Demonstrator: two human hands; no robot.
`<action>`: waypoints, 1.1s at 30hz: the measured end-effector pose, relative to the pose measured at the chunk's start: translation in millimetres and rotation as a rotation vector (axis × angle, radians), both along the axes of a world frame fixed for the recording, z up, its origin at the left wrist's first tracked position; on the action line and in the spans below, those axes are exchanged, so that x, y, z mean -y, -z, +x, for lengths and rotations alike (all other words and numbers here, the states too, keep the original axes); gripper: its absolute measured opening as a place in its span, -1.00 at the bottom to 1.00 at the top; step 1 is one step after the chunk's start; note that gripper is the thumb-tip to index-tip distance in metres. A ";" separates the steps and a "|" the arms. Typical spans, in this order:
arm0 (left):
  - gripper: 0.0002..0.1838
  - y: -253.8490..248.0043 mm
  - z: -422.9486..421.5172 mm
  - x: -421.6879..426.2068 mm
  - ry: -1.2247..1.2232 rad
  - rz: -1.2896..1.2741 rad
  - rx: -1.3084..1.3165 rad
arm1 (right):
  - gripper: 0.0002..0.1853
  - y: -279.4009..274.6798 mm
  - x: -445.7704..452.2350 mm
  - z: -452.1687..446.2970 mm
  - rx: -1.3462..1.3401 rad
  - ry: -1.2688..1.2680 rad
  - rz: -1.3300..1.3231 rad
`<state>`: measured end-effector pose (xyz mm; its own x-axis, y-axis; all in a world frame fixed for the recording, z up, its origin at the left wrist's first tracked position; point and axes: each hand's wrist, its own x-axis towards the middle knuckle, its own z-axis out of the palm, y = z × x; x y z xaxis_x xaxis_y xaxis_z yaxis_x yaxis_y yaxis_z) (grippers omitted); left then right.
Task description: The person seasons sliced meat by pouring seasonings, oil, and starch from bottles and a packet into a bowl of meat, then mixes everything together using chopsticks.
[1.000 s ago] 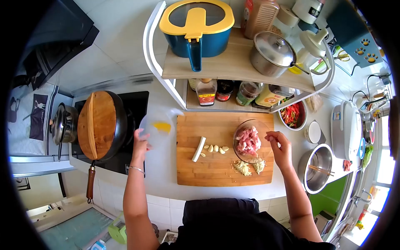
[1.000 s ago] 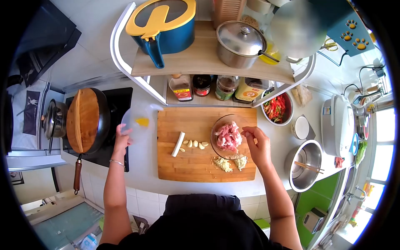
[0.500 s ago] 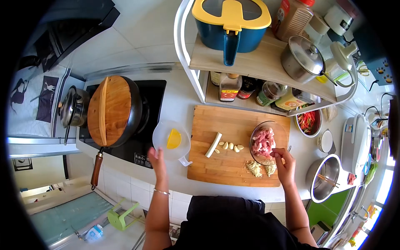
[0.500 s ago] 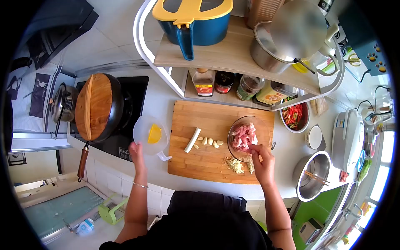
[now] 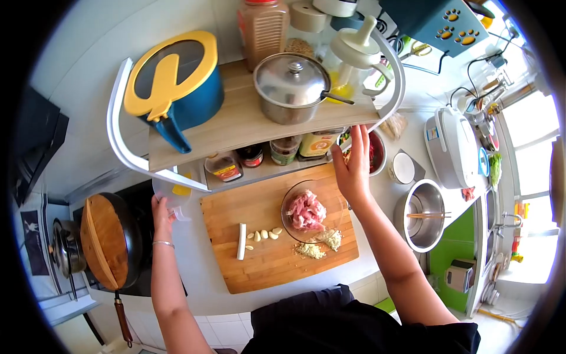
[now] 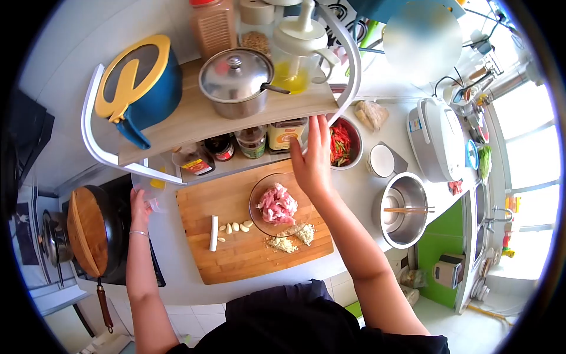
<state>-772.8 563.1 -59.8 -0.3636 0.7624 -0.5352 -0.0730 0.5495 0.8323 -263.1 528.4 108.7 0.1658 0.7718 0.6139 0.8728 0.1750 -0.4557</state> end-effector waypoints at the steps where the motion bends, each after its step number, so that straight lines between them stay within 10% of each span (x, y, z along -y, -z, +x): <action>1: -0.42 0.9 1.6 -8.2 0.024 0.037 0.043 | -0.41 -6.0 -10.2 -5.1 -0.094 -0.046 0.069; 8: -0.33 -18.2 44.6 2.1 -0.272 0.148 0.053 | -0.61 -7.4 -46.4 -0.6 -0.232 -0.010 -0.099; 10: -0.40 -12.9 50.6 33.4 -0.308 0.530 -0.116 | -0.56 -10.3 -34.3 -7.0 -0.158 0.047 0.030; 16: -0.55 -72.3 180.1 118.9 -0.050 0.758 -0.164 | -0.44 12.9 27.9 -10.0 -0.338 -0.110 0.204; 22: -0.18 -171.7 284.3 124.4 0.553 1.216 -0.653 | -0.45 -77.4 86.7 -11.2 -0.199 -0.396 0.234; 27: -0.03 -225.7 343.8 126.1 0.549 1.314 -0.671 | -0.41 -156.7 132.5 -5.2 -0.451 -0.530 0.062; 33: -0.01 -224.2 298.9 179.8 0.840 0.913 -0.263 | -0.54 -189.5 131.4 15.7 0.013 -0.670 -0.009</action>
